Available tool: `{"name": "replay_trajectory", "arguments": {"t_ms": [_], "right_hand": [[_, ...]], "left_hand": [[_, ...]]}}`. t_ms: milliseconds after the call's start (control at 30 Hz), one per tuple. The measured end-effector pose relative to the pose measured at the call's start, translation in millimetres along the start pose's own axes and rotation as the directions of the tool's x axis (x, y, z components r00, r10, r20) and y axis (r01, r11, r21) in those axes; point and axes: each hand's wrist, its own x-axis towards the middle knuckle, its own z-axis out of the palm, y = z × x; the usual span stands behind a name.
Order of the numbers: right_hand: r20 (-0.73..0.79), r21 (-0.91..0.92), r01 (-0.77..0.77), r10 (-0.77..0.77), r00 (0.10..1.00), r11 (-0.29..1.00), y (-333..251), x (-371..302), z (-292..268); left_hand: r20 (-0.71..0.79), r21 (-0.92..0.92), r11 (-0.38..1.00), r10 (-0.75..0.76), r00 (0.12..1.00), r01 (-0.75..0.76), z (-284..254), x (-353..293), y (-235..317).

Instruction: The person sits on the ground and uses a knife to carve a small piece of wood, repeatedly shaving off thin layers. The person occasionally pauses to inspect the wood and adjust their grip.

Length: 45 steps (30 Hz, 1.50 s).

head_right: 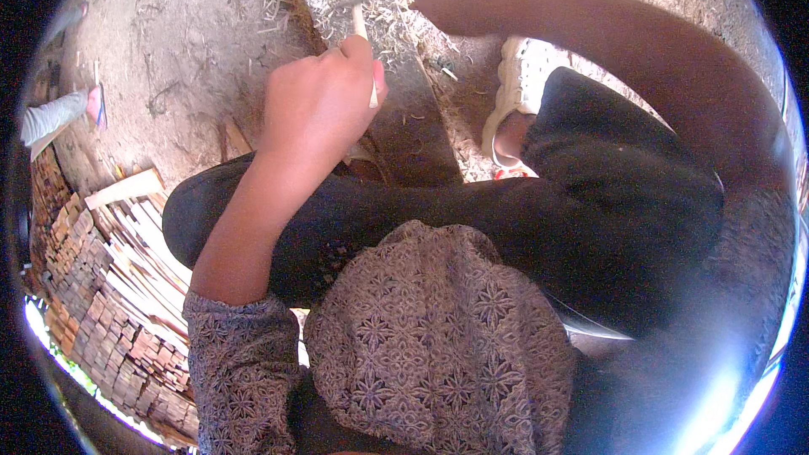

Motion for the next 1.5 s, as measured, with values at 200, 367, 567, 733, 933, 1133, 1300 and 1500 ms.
{"name": "replay_trajectory", "arguments": {"t_ms": [200, 367, 567, 733, 933, 1133, 1300, 1500], "right_hand": [[0.031, -0.009, 0.044, -0.044, 0.999, 0.999, 22, 33, 14], [0.108, 0.277, 0.035, -0.067, 0.992, 0.96, -16, -49, -26], [0.045, 0.093, 0.029, -0.033, 0.998, 0.995, -4, -13, -2], [0.075, -0.044, 0.143, -0.139, 0.987, 0.989, -17, 16, -10], [0.101, 0.072, 0.049, -0.056, 0.993, 0.996, -24, -40, -30], [0.039, -0.046, 0.031, -0.029, 0.999, 0.998, -1, 5, 0], [-0.006, -0.134, 0.108, -0.11, 0.994, 0.985, 13, 58, 10], [0.067, 0.127, 0.035, -0.044, 0.997, 0.991, -2, -18, -17]], "left_hand": [[0.028, -0.029, 0.999, -0.027, 0.999, 0.028, -6, 3, -2], [-0.04, -0.017, 0.999, -0.042, 0.998, 0.041, 2, -7, -5], [-0.047, 0.035, 0.999, 0.015, 0.999, -0.013, 14, -1, 3], [-0.05, 0.045, 0.999, 0.014, 0.999, -0.012, 17, -5, 1], [-0.051, 0.031, 1.0, -0.002, 0.999, 0.003, 15, -8, -4], [0.02, -0.024, 0.999, -0.028, 0.999, 0.028, 14, -1, 1], [-0.037, -0.056, 0.997, -0.056, 0.998, 0.053, -1, 5, -5], [-0.075, -0.072, 0.994, -0.082, 0.994, 0.077, -10, 0, -21]]}}
